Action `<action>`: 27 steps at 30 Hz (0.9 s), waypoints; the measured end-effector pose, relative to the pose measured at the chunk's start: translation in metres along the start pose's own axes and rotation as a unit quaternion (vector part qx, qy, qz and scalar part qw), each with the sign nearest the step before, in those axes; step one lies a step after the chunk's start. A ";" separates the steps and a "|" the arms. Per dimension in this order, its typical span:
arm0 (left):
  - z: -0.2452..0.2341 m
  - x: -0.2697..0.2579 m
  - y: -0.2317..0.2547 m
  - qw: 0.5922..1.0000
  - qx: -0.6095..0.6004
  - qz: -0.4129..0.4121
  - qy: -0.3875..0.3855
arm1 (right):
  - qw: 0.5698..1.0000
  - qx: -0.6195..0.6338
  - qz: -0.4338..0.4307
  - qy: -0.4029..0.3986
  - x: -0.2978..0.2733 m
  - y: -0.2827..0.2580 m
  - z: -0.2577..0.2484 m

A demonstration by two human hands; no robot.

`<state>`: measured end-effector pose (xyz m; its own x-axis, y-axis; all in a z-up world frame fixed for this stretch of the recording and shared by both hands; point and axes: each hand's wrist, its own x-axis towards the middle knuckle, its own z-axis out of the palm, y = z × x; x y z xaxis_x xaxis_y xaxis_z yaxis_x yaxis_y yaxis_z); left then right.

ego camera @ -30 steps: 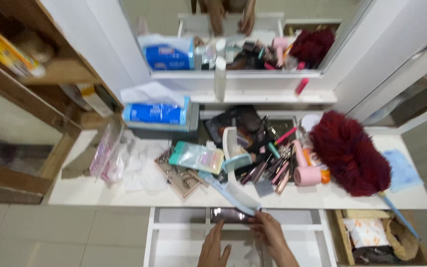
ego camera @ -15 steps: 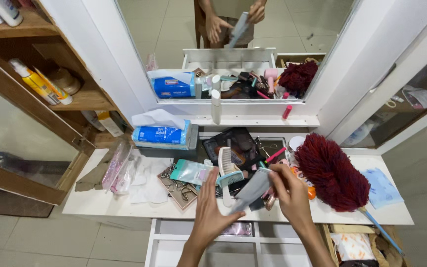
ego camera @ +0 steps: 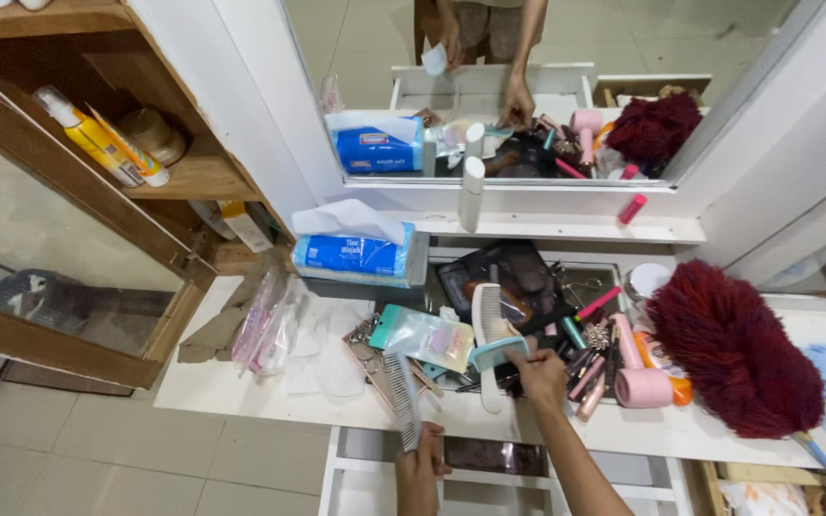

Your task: The person wipes the inside of a white drawer with a cloth, then places various items including a pink package, a comb, and makeup brushes into the drawer compartments.

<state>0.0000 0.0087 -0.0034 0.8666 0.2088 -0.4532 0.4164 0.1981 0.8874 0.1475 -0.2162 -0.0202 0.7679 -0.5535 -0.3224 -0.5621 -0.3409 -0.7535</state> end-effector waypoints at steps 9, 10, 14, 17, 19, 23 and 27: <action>-0.014 0.039 0.074 0.993 -0.044 0.100 -0.047 | 0.949 0.173 -0.249 0.091 -0.035 -0.096 -0.100; -0.005 0.043 0.082 0.994 -0.042 0.065 -0.076 | 0.954 0.180 -0.236 0.047 -0.041 -0.111 -0.109; 0.038 0.052 0.097 0.981 -0.071 -0.081 -0.162 | 0.938 0.271 -0.147 -0.157 -0.068 -0.147 -0.076; 0.059 0.054 0.096 0.959 -0.148 -0.122 -0.211 | 0.924 0.294 -0.130 -0.209 -0.076 -0.145 -0.046; 0.060 0.053 0.095 0.959 -0.128 -0.140 -0.213 | 0.936 0.269 -0.083 -0.210 -0.078 -0.137 -0.031; 0.055 0.054 0.094 0.964 0.017 -0.137 -0.227 | 0.935 0.300 -0.035 -0.185 -0.084 -0.105 -0.030; 0.044 0.051 0.085 0.967 -0.046 -0.092 -0.235 | 0.994 0.085 -0.062 0.008 -0.113 -0.064 -0.027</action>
<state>0.0922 -0.0061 0.0527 0.8187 -0.2918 -0.4945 0.5675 0.2802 0.7742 0.0883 -0.1527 0.0797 0.8223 -0.5274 -0.2135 -0.4028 -0.2746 -0.8731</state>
